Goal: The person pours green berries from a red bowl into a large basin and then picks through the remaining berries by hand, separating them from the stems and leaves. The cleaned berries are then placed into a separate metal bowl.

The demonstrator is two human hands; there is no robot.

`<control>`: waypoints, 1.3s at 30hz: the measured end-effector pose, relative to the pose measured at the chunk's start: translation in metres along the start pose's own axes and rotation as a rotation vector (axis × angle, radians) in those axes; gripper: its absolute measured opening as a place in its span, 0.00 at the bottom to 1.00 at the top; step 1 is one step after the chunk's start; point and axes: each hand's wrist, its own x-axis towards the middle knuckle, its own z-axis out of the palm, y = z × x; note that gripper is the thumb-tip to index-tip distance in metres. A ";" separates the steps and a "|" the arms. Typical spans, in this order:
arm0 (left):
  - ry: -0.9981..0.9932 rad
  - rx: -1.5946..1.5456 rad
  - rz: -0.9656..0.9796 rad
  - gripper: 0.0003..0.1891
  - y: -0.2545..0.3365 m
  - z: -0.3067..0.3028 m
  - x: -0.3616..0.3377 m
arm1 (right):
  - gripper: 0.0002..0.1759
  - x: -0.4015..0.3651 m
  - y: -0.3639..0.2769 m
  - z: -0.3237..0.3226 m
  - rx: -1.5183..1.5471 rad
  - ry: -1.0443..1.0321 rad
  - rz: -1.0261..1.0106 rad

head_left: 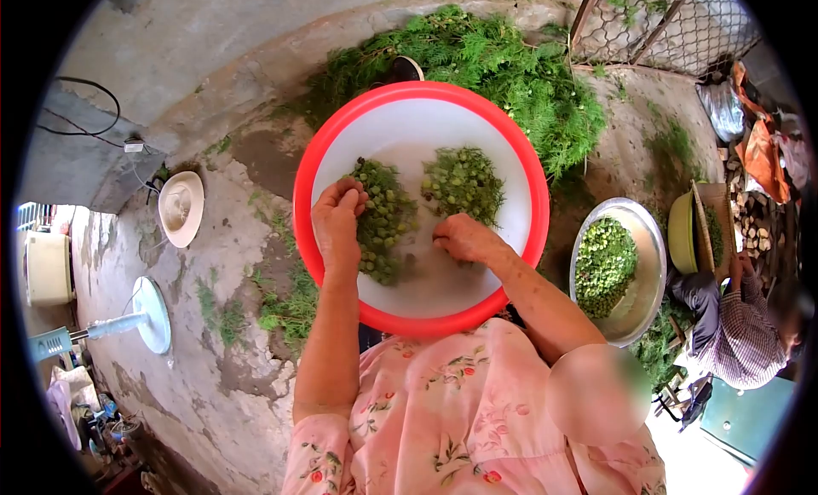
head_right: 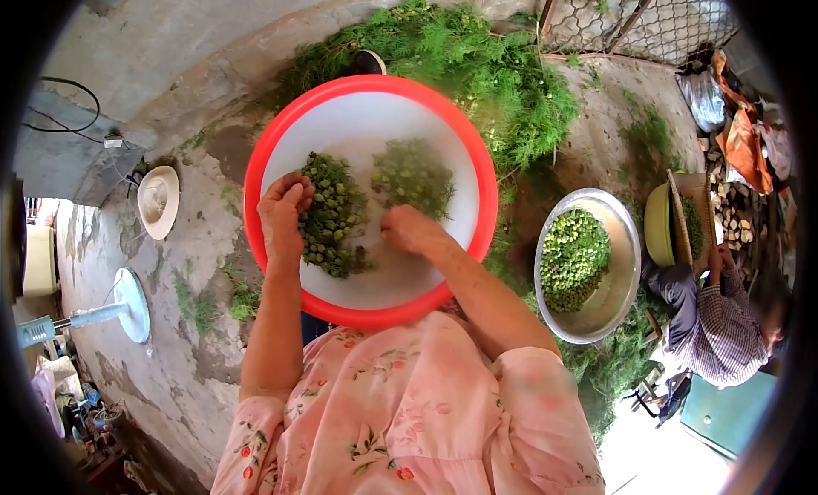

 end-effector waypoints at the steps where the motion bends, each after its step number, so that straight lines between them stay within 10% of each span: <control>1: 0.000 0.125 0.112 0.11 -0.003 0.001 0.001 | 0.10 0.002 0.002 0.003 -0.027 0.016 -0.039; 5: 0.042 0.645 0.582 0.15 -0.019 0.008 0.008 | 0.09 0.005 0.011 0.019 -0.062 0.051 -0.179; 11: -0.134 1.668 0.521 0.26 -0.026 0.025 0.003 | 0.09 0.004 0.010 0.018 -0.070 0.037 -0.196; 15: -0.356 1.767 0.659 0.28 -0.043 0.031 0.001 | 0.08 0.005 0.011 0.019 -0.043 0.205 -0.260; 21: -0.501 1.167 0.801 0.20 -0.040 0.034 -0.014 | 0.06 0.018 0.024 0.011 0.585 0.641 -0.014; 32: -0.151 0.673 0.559 0.12 -0.028 0.029 -0.003 | 0.15 0.001 0.008 0.000 0.612 0.060 -0.120; 39: 0.002 0.360 0.484 0.12 -0.004 0.021 -0.004 | 0.14 0.023 0.035 0.002 0.555 0.670 -0.066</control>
